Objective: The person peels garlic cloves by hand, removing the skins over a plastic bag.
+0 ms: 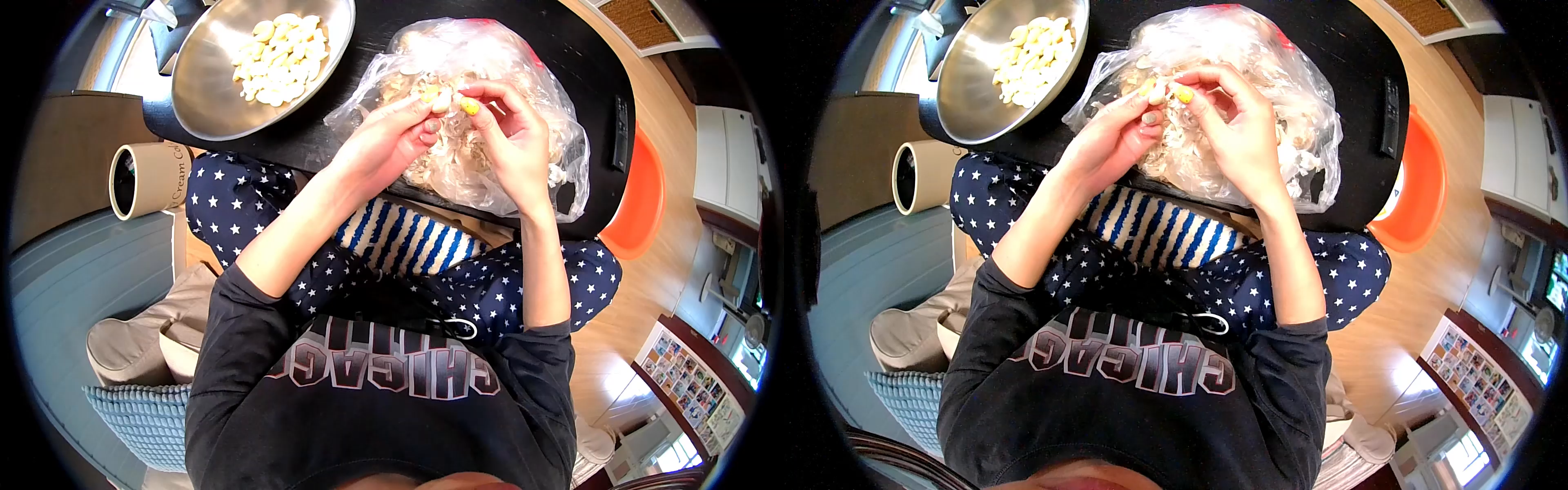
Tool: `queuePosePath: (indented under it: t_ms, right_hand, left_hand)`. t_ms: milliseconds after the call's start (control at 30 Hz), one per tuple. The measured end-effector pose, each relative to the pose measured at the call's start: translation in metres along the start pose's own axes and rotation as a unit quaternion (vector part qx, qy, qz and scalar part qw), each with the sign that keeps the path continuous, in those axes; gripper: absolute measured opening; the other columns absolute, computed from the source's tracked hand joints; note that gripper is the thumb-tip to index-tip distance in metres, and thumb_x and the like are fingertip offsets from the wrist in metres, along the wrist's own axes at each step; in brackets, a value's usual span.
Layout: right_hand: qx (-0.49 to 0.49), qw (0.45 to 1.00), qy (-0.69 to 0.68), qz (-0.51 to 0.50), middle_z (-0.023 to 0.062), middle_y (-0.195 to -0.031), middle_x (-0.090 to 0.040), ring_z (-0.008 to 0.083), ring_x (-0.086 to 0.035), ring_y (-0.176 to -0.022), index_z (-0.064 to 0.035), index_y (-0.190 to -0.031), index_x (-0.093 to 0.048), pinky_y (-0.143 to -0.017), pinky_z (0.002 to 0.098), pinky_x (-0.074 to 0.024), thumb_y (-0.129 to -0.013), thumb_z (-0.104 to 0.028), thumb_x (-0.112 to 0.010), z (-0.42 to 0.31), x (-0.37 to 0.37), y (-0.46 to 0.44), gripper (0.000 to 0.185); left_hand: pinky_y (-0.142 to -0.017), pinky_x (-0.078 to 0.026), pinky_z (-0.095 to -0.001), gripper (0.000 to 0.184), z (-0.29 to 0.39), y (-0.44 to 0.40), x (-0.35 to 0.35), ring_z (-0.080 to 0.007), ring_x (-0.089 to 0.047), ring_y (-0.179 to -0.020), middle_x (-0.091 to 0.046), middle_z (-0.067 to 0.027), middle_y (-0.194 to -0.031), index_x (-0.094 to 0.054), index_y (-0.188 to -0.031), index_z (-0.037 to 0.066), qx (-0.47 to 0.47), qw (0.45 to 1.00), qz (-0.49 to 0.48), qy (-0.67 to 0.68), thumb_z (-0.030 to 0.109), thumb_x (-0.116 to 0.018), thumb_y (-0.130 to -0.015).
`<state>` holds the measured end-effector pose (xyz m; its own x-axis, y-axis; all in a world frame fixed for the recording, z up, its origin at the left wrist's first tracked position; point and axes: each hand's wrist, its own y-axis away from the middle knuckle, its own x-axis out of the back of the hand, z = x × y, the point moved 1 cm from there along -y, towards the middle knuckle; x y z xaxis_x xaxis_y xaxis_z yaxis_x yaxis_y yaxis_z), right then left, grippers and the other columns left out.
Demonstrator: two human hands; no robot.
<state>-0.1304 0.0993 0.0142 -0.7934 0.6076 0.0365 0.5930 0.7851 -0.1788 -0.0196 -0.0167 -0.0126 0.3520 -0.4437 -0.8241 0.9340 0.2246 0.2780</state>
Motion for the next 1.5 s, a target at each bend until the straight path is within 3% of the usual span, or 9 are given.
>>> queuePosePath:
  t_ms: [133, 433, 500, 633, 833, 1033, 1133, 1300, 1500]
  right_hand:
    - [-0.020, 0.998, -0.059, 0.020, 0.0030, -0.091, -0.060, 0.0085, -0.057, -0.086, -0.0001, -0.096, -0.059, -0.076, 0.0214, -0.0445, -0.085, -0.006, -0.058, 0.001, -0.001, 0.000, 0.012]
    - [0.010, 0.996, 0.075, -0.051, 0.0018, -0.091, -0.055, 0.0085, -0.053, -0.085, 0.0012, -0.091, -0.055, -0.077, 0.0220, -0.0422, -0.085, -0.003, -0.058, -0.001, -0.004, 0.003, 0.008]
    - [0.076, 0.986, 0.133, -0.059, 0.0063, -0.080, -0.056, 0.0131, -0.052, -0.069, 0.0008, -0.089, -0.057, -0.064, 0.0246, -0.0427, -0.080, -0.003, -0.059, -0.003, -0.008, 0.003, 0.010]
    - [0.078, 0.977, 0.159, -0.116, 0.0067, -0.077, -0.055, 0.0151, -0.052, -0.068, 0.0002, -0.088, -0.056, -0.063, 0.0257, -0.0427, -0.080, -0.003, -0.059, -0.006, -0.009, 0.005, 0.009]
    - [-0.019, 0.971, 0.237, -0.037, 0.0117, -0.081, -0.057, 0.0200, -0.057, -0.069, 0.0019, -0.089, -0.056, -0.064, 0.0286, -0.0442, -0.082, -0.006, -0.057, 0.004, 0.005, 0.000, 0.011]
    - [0.028, 0.956, 0.290, -0.025, 0.0131, -0.083, -0.060, 0.0229, -0.060, -0.072, 0.0033, -0.092, -0.061, -0.065, 0.0296, -0.0448, -0.084, -0.007, -0.055, 0.002, 0.015, -0.002, 0.014]
    - [0.011, 0.961, 0.275, -0.007, 0.0107, -0.085, -0.062, 0.0181, -0.062, -0.077, 0.0014, -0.096, -0.062, -0.069, 0.0270, -0.0461, -0.085, -0.007, -0.055, -0.005, 0.012, -0.003, 0.016]
    - [-0.024, 0.998, -0.055, -0.033, 0.0041, -0.096, -0.062, 0.0111, -0.058, -0.090, -0.0010, -0.104, -0.062, -0.081, 0.0228, -0.0456, -0.085, -0.004, -0.057, -0.003, -0.003, 0.000, 0.019]
    - [-0.110, 0.989, -0.092, -0.026, 0.0029, -0.096, -0.061, 0.0076, -0.056, -0.084, -0.0008, -0.101, -0.060, -0.073, 0.0197, -0.0442, -0.087, -0.010, -0.058, 0.003, -0.002, 0.000, 0.017]
  left_hand:
    - [-0.069, -0.041, -0.0197, 0.024, -0.002, 0.000, -0.001, -0.0079, -0.045, -0.075, -0.051, -0.0033, -0.091, -0.046, -0.113, -0.005, 0.024, 0.999, 0.000, -0.022, 0.009, -0.043, -0.093]
    - [-0.069, -0.040, -0.0206, 0.022, -0.002, 0.006, 0.000, -0.0087, -0.045, -0.076, -0.052, -0.0049, -0.090, -0.047, -0.111, -0.003, 0.023, 0.997, 0.027, 0.070, 0.009, -0.045, -0.092]
    - [-0.069, -0.040, -0.0210, 0.021, -0.001, 0.002, 0.010, -0.0090, -0.045, -0.076, -0.051, -0.0047, -0.089, -0.048, -0.109, -0.003, 0.000, 0.997, 0.010, 0.071, 0.010, -0.046, -0.093]
    - [-0.067, -0.039, -0.0225, 0.018, 0.006, -0.001, 0.014, -0.0095, -0.045, -0.075, -0.053, -0.0043, -0.090, -0.051, -0.104, -0.001, -0.042, 0.992, 0.007, 0.115, 0.012, -0.047, -0.092]
    - [-0.074, -0.042, -0.0228, 0.020, 0.006, 0.001, 0.005, -0.0100, -0.049, -0.081, -0.057, -0.0053, -0.098, -0.054, -0.106, 0.001, -0.066, 0.994, 0.038, 0.072, 0.015, -0.049, -0.092]
    - [-0.074, -0.043, -0.0210, 0.021, -0.002, 0.002, 0.010, -0.0092, -0.051, -0.082, -0.058, -0.0047, -0.097, -0.054, -0.108, 0.001, -0.034, 0.999, 0.018, 0.036, 0.015, -0.049, -0.092]
    - [-0.073, -0.043, -0.0199, 0.021, -0.003, 0.005, 0.003, -0.0080, -0.052, -0.080, -0.059, -0.0039, -0.095, -0.057, -0.106, 0.000, -0.041, 0.999, 0.021, -0.009, 0.014, -0.051, -0.092]
    - [-0.071, -0.044, -0.0195, 0.022, -0.006, 0.008, -0.005, -0.0065, -0.052, -0.076, -0.060, -0.0027, -0.092, -0.059, -0.105, -0.001, -0.066, 0.992, 0.070, -0.083, 0.014, -0.053, -0.090]
    - [-0.071, -0.045, -0.0192, 0.023, 0.000, 0.011, -0.013, -0.0083, -0.058, -0.080, -0.063, -0.0056, -0.093, -0.059, -0.106, -0.003, -0.057, 0.983, 0.089, -0.149, 0.014, -0.054, -0.090]
